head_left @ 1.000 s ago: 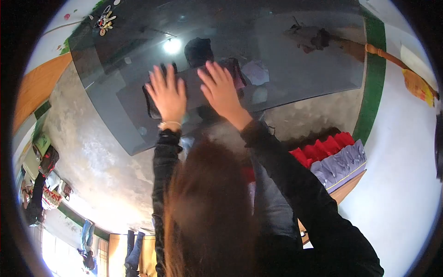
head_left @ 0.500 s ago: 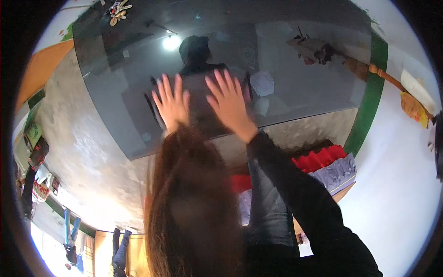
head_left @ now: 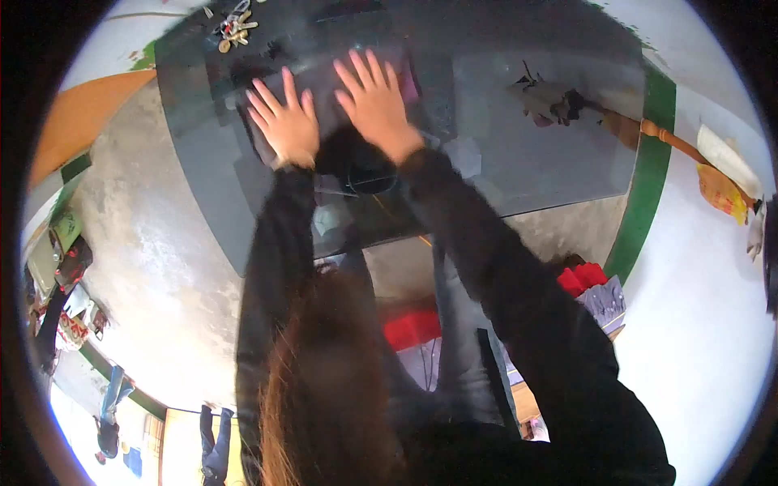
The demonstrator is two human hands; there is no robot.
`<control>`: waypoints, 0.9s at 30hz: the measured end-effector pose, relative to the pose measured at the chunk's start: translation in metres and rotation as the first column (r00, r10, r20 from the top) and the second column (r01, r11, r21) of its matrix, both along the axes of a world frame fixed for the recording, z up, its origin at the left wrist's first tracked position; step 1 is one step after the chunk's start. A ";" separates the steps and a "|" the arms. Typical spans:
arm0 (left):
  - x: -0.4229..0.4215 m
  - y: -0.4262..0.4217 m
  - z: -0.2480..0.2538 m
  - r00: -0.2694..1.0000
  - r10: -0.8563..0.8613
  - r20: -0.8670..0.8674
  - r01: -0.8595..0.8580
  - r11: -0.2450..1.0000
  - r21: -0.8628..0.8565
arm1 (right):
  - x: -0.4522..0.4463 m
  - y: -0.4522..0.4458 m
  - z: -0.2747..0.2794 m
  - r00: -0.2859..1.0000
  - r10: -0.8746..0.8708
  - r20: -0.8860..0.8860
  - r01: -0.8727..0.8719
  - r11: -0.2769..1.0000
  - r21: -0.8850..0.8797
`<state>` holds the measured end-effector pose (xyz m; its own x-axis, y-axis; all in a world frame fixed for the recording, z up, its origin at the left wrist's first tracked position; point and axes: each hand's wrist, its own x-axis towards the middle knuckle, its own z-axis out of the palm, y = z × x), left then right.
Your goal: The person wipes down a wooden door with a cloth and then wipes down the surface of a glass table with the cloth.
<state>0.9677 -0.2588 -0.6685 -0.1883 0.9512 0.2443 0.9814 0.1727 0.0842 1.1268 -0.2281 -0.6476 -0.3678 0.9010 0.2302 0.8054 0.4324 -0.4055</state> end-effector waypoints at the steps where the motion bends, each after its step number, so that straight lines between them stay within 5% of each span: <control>1: 0.014 -0.030 0.013 1.000 -0.023 0.005 0.024 0.993 -0.115 | 0.016 -0.037 0.014 0.999 -0.014 0.034 0.017 0.994 -0.106; 8: 0.150 -0.225 0.042 0.980 -0.097 0.175 0.181 0.803 -0.568 | 0.143 -0.260 0.046 0.971 -0.004 0.239 0.140 0.821 -0.554; 12: 0.205 -0.185 0.040 0.989 -0.121 0.086 0.148 0.826 -0.544 | 0.203 -0.227 0.044 0.971 -0.093 0.222 0.200 0.827 -0.526; 17: 0.272 -0.010 0.024 0.922 -0.383 0.046 0.383 0.895 -0.228 | 0.292 -0.074 0.034 0.971 -0.217 0.100 0.236 0.935 -0.265; 21: 0.358 0.100 -0.002 0.944 -0.318 -0.088 0.309 0.946 -0.095 | 0.369 0.033 0.001 0.953 -0.252 0.167 0.280 0.944 -0.174; 24: 0.421 0.118 -0.020 0.984 -0.150 -0.092 0.147 0.989 -0.032 | 0.408 0.057 -0.005 0.932 -0.270 0.242 0.317 0.930 -0.184; 27: 0.462 0.081 -0.008 0.935 -0.353 -0.025 0.352 0.935 -0.054 | 0.435 0.022 -0.006 0.909 -0.386 0.155 0.409 0.897 -0.168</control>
